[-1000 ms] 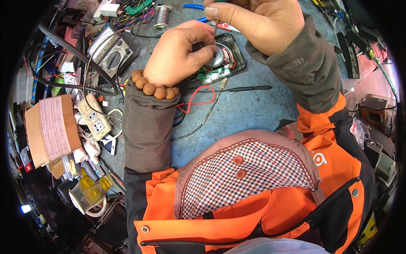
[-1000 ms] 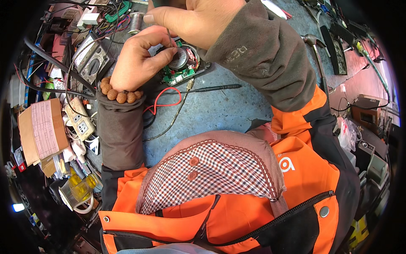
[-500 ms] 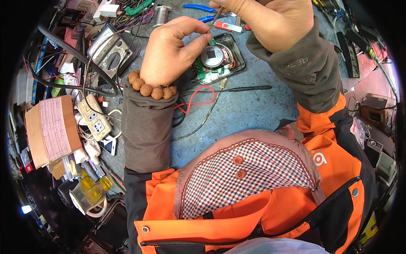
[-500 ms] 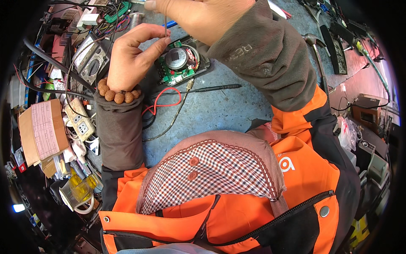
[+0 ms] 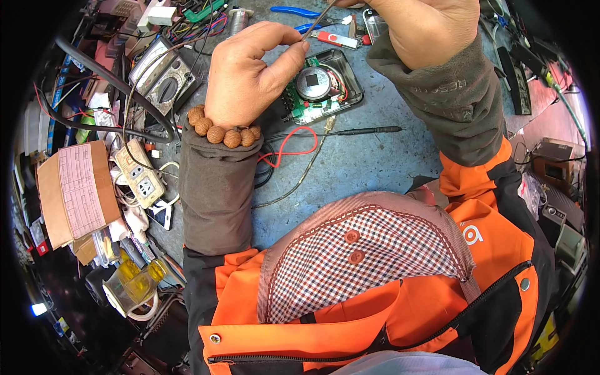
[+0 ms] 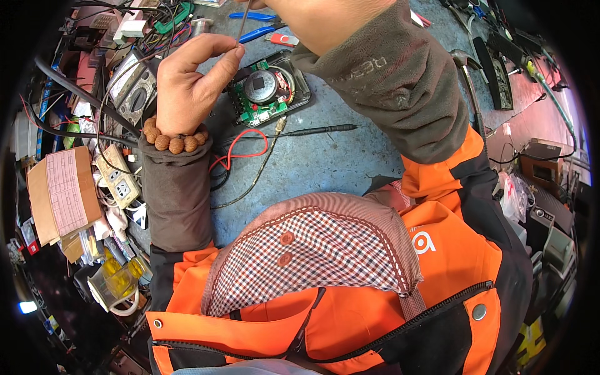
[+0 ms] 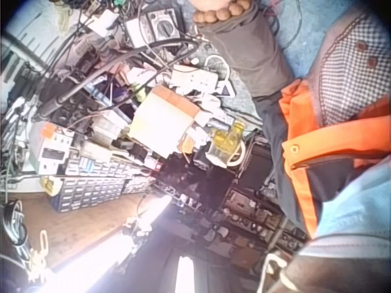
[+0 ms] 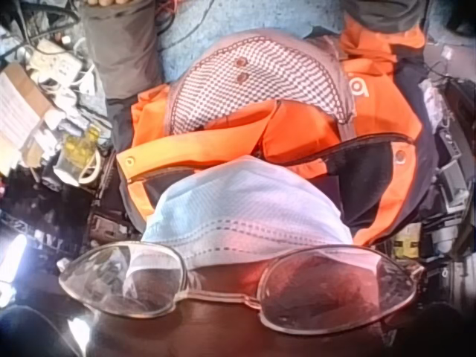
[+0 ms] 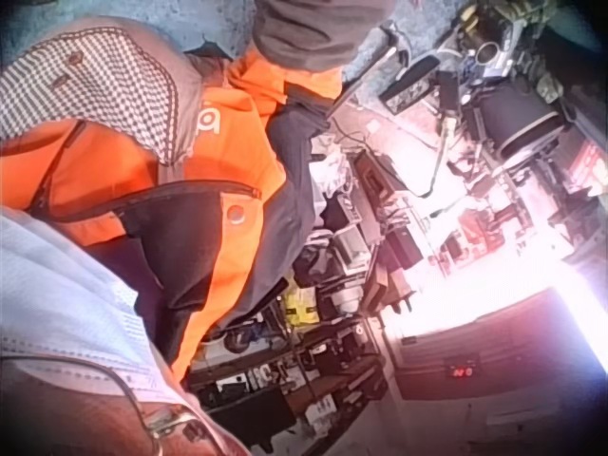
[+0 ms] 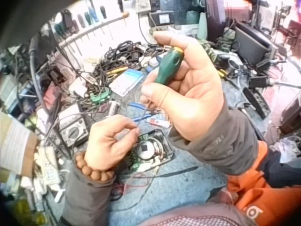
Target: The person assembles a small electronic device by connecting wires to a circuit board, inserting a battery, and securing the casing. They use a screwdriver to tighten screws and a soldering iron to make connections. The device is then closed and inspected.
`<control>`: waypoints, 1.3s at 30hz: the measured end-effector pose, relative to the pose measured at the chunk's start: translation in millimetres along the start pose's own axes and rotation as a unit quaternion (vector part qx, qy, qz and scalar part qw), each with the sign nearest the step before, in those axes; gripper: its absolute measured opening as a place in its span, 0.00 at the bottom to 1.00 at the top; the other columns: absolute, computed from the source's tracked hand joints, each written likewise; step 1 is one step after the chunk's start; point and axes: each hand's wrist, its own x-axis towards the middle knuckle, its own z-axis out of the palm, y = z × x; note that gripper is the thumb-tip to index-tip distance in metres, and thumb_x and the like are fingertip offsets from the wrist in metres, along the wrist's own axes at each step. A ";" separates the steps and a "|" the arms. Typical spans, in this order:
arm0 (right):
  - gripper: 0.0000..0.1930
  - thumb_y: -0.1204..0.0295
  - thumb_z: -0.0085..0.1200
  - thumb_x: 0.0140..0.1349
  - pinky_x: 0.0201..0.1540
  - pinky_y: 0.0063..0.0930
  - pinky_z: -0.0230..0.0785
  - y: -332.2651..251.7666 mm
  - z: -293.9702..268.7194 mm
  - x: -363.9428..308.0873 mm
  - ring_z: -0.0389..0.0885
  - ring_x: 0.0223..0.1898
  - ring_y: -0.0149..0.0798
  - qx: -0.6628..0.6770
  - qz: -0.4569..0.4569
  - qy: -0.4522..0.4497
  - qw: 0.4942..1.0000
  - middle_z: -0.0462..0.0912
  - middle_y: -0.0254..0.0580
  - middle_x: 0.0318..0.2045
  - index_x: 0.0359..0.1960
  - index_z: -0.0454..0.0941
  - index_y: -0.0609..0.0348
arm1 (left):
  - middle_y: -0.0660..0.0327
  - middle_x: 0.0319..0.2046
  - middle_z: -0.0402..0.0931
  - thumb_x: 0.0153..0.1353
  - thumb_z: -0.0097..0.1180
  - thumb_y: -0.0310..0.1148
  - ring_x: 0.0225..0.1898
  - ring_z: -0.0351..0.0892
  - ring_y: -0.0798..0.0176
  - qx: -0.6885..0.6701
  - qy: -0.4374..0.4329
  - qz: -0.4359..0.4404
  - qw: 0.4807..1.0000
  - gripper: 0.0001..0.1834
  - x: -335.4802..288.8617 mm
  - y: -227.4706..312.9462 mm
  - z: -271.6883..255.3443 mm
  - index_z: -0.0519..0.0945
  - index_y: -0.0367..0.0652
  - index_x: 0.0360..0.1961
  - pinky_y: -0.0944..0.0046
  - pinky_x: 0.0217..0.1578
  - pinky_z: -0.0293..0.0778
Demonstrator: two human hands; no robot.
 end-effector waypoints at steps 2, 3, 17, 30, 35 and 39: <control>0.35 0.85 0.61 0.68 0.43 0.29 0.85 -0.9 -1.4 0.4 0.89 0.39 0.34 -0.004 0.007 0.012 1.000 0.86 0.41 0.39 0.75 0.63 0.58 | 0.53 0.33 0.86 0.62 0.70 0.29 0.33 0.86 0.53 0.012 0.009 0.013 1.000 0.07 0.8 2.5 -1.6 0.88 0.38 0.39 0.60 0.36 0.79; 0.34 0.85 0.61 0.68 0.42 0.29 0.86 -1.2 -1.7 0.6 0.90 0.39 0.35 -0.004 0.011 0.021 1.000 0.86 0.41 0.40 0.75 0.63 0.58 | 0.53 0.33 0.86 0.62 0.69 0.29 0.33 0.86 0.53 0.012 0.012 0.016 1.000 0.07 1.0 1.8 -1.5 0.88 0.38 0.39 0.60 0.36 0.79; 0.34 0.82 0.63 0.69 0.39 0.32 0.88 4.5 -8.2 2.7 0.92 0.38 0.39 0.014 0.010 0.045 0.999 0.86 0.41 0.40 0.75 0.63 0.59 | 0.54 0.31 0.84 0.59 0.67 0.26 0.33 0.87 0.52 0.033 0.036 0.084 0.995 0.05 4.6 -1.5 -0.2 0.87 0.37 0.36 0.59 0.36 0.80; 0.34 0.83 0.62 0.69 0.39 0.32 0.88 4.9 -5.7 1.5 0.91 0.38 0.39 0.027 0.015 0.047 0.998 0.86 0.42 0.40 0.75 0.63 0.58 | 0.56 0.32 0.86 0.58 0.69 0.25 0.34 0.88 0.55 0.048 0.055 0.085 0.994 0.04 4.1 2.6 1.9 0.88 0.37 0.35 0.62 0.36 0.82; 0.35 0.83 0.63 0.69 0.39 0.33 0.88 3.8 -7.3 1.7 0.91 0.38 0.39 0.038 0.016 0.053 0.998 0.86 0.43 0.40 0.75 0.63 0.58 | 0.56 0.33 0.86 0.58 0.70 0.24 0.34 0.88 0.55 0.050 0.059 0.089 0.993 0.05 4.0 0.6 2.2 0.89 0.37 0.36 0.62 0.37 0.82; 0.35 0.83 0.63 0.68 0.39 0.32 0.88 7.2 -6.7 2.6 0.91 0.38 0.39 0.018 0.020 0.053 0.998 0.86 0.42 0.40 0.75 0.63 0.58 | 0.56 0.32 0.86 0.57 0.70 0.24 0.33 0.88 0.56 0.047 0.069 0.095 0.992 0.04 3.6 -1.3 3.0 0.88 0.38 0.35 0.62 0.36 0.82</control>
